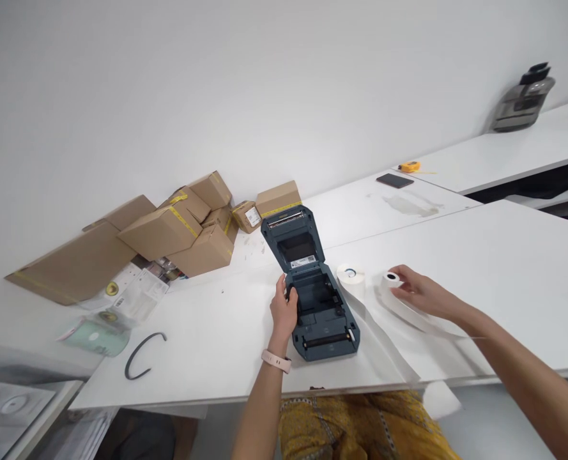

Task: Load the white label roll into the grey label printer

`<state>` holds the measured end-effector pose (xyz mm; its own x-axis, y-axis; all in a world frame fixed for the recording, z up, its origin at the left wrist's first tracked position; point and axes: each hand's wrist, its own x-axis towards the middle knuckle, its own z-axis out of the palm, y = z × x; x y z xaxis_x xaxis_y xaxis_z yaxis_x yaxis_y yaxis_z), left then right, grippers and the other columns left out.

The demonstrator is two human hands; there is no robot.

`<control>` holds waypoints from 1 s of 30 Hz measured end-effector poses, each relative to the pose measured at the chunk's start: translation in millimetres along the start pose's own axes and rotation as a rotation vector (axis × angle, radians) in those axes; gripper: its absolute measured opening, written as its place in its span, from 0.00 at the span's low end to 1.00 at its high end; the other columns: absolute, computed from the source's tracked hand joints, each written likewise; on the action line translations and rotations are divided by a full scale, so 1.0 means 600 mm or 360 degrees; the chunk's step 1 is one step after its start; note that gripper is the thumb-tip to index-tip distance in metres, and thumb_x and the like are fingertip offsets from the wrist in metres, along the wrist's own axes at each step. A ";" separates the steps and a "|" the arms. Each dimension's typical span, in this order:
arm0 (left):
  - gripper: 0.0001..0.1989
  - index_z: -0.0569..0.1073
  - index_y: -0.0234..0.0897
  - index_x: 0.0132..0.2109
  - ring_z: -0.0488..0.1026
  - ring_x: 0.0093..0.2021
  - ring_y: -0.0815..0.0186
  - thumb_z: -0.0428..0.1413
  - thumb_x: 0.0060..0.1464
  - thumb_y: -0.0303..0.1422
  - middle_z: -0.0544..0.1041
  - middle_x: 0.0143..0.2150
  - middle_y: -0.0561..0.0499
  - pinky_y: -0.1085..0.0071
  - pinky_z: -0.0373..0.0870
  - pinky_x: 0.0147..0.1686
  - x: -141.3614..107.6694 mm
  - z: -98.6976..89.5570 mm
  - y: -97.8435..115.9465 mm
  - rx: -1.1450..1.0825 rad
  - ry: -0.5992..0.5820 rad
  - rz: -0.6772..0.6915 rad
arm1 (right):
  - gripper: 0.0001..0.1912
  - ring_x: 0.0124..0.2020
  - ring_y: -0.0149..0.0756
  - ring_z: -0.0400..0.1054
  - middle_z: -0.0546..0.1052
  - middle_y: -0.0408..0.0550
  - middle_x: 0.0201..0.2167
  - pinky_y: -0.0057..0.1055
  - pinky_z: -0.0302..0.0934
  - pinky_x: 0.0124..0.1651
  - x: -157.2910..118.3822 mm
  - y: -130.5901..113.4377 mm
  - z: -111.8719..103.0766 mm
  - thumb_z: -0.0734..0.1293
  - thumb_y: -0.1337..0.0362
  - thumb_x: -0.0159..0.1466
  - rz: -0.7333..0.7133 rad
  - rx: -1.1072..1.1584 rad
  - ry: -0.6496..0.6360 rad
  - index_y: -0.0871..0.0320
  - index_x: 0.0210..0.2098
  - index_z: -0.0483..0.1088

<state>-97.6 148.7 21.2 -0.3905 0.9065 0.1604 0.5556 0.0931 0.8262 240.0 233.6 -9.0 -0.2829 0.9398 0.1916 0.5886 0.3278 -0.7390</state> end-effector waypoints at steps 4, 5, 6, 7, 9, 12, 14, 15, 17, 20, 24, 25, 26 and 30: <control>0.26 0.61 0.40 0.69 0.69 0.65 0.54 0.48 0.65 0.37 0.75 0.62 0.41 0.60 0.65 0.59 0.001 0.001 -0.003 -0.0010 0.0007 0.0021 | 0.16 0.38 0.59 0.77 0.80 0.56 0.38 0.49 0.67 0.40 0.011 0.000 0.033 0.65 0.47 0.60 0.0134 -0.0027 0.0013 0.46 0.43 0.63; 0.26 0.61 0.40 0.69 0.69 0.65 0.54 0.48 0.65 0.37 0.75 0.63 0.41 0.60 0.65 0.60 0.000 0.001 -0.003 -0.0007 0.0005 0.0027 | 0.15 0.37 0.60 0.77 0.81 0.57 0.38 0.51 0.67 0.39 0.011 0.001 0.040 0.65 0.48 0.60 0.0152 -0.0037 0.0019 0.46 0.42 0.63; 0.26 0.61 0.39 0.69 0.69 0.65 0.54 0.48 0.65 0.37 0.75 0.63 0.41 0.60 0.65 0.60 0.000 0.001 -0.003 -0.0003 0.0001 0.0032 | 0.15 0.38 0.61 0.77 0.81 0.58 0.39 0.52 0.67 0.39 0.010 0.003 0.045 0.65 0.48 0.60 0.0160 -0.0038 0.0015 0.46 0.43 0.63; 0.27 0.61 0.39 0.69 0.69 0.65 0.54 0.48 0.65 0.38 0.74 0.64 0.40 0.60 0.65 0.60 0.000 0.001 -0.003 0.0001 -0.0006 0.0032 | 0.15 0.39 0.61 0.77 0.81 0.58 0.40 0.52 0.67 0.40 0.010 0.005 0.047 0.65 0.49 0.60 0.0155 -0.0027 0.0005 0.46 0.44 0.64; 0.27 0.61 0.39 0.69 0.68 0.65 0.53 0.47 0.66 0.38 0.73 0.64 0.40 0.59 0.65 0.60 0.000 0.001 -0.004 0.0003 -0.0010 0.0026 | 0.18 0.45 0.61 0.77 0.81 0.60 0.46 0.51 0.68 0.45 0.010 0.010 0.040 0.66 0.51 0.60 0.0111 0.0022 -0.0036 0.46 0.48 0.66; 0.26 0.62 0.41 0.68 0.69 0.65 0.54 0.48 0.65 0.38 0.72 0.66 0.42 0.60 0.64 0.61 0.001 0.002 -0.006 -0.0020 0.0014 0.0027 | 0.24 0.58 0.59 0.71 0.75 0.60 0.59 0.48 0.66 0.54 0.017 0.008 0.016 0.66 0.54 0.61 0.0002 0.0142 -0.0054 0.45 0.57 0.66; 0.26 0.63 0.42 0.68 0.69 0.65 0.54 0.49 0.65 0.38 0.72 0.66 0.42 0.60 0.64 0.62 0.001 0.003 -0.006 -0.0037 0.0029 0.0026 | 0.27 0.63 0.58 0.66 0.70 0.59 0.65 0.48 0.65 0.56 0.028 -0.005 0.004 0.65 0.54 0.63 -0.0066 0.0185 -0.0038 0.44 0.61 0.64; 0.26 0.63 0.42 0.68 0.69 0.66 0.55 0.50 0.64 0.38 0.71 0.67 0.42 0.60 0.63 0.63 0.001 0.004 -0.005 -0.0046 0.0032 0.0020 | 0.28 0.65 0.58 0.65 0.68 0.58 0.66 0.48 0.65 0.56 0.035 -0.015 0.002 0.65 0.53 0.63 -0.0091 0.0169 -0.0040 0.45 0.62 0.63; 0.27 0.62 0.41 0.68 0.67 0.67 0.55 0.50 0.64 0.38 0.70 0.68 0.42 0.60 0.63 0.63 0.001 0.004 -0.004 -0.0072 0.0028 -0.0006 | 0.33 0.62 0.58 0.67 0.68 0.58 0.66 0.48 0.67 0.55 0.053 -0.038 0.010 0.67 0.50 0.60 -0.0129 0.0035 -0.0122 0.47 0.64 0.62; 0.29 0.59 0.41 0.70 0.66 0.68 0.56 0.51 0.64 0.39 0.68 0.69 0.40 0.60 0.64 0.63 0.000 0.004 -0.004 -0.0141 0.0011 -0.0065 | 0.40 0.54 0.59 0.73 0.75 0.60 0.59 0.50 0.67 0.53 0.078 -0.068 0.043 0.70 0.49 0.52 -0.0179 -0.0240 -0.0240 0.52 0.63 0.63; 0.31 0.57 0.39 0.70 0.67 0.68 0.56 0.52 0.64 0.39 0.68 0.68 0.38 0.60 0.64 0.64 -0.001 0.004 -0.007 -0.0219 0.0016 -0.0075 | 0.36 0.50 0.59 0.73 0.79 0.58 0.48 0.49 0.65 0.53 0.091 -0.085 0.082 0.70 0.54 0.49 -0.0203 -0.0329 -0.0199 0.57 0.56 0.66; 0.31 0.57 0.39 0.70 0.67 0.68 0.56 0.52 0.64 0.39 0.68 0.68 0.38 0.61 0.64 0.63 -0.001 0.004 -0.008 -0.0231 0.0019 -0.0071 | 0.35 0.50 0.58 0.73 0.79 0.58 0.48 0.48 0.66 0.52 0.089 -0.084 0.083 0.70 0.53 0.49 -0.0201 -0.0336 -0.0182 0.57 0.55 0.66; 0.31 0.58 0.39 0.70 0.67 0.68 0.56 0.52 0.63 0.39 0.68 0.68 0.37 0.61 0.64 0.63 -0.001 0.005 -0.009 -0.0239 0.0022 -0.0071 | 0.34 0.49 0.58 0.74 0.79 0.58 0.48 0.47 0.67 0.50 0.086 -0.083 0.079 0.70 0.53 0.49 -0.0186 -0.0330 -0.0162 0.57 0.54 0.66; 0.31 0.59 0.39 0.70 0.68 0.66 0.55 0.52 0.63 0.39 0.69 0.68 0.37 0.60 0.65 0.63 0.001 0.006 -0.012 -0.0229 0.0030 -0.0083 | 0.33 0.45 0.53 0.77 0.79 0.58 0.50 0.41 0.71 0.41 0.061 -0.086 0.028 0.69 0.53 0.54 -0.0068 -0.0115 0.0045 0.52 0.57 0.63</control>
<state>-98.9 150.1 13.5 -0.4305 0.8940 0.1242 0.4240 0.0788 0.9022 187.0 249.3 25.3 -0.2883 0.9267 0.2410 0.6299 0.3731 -0.6812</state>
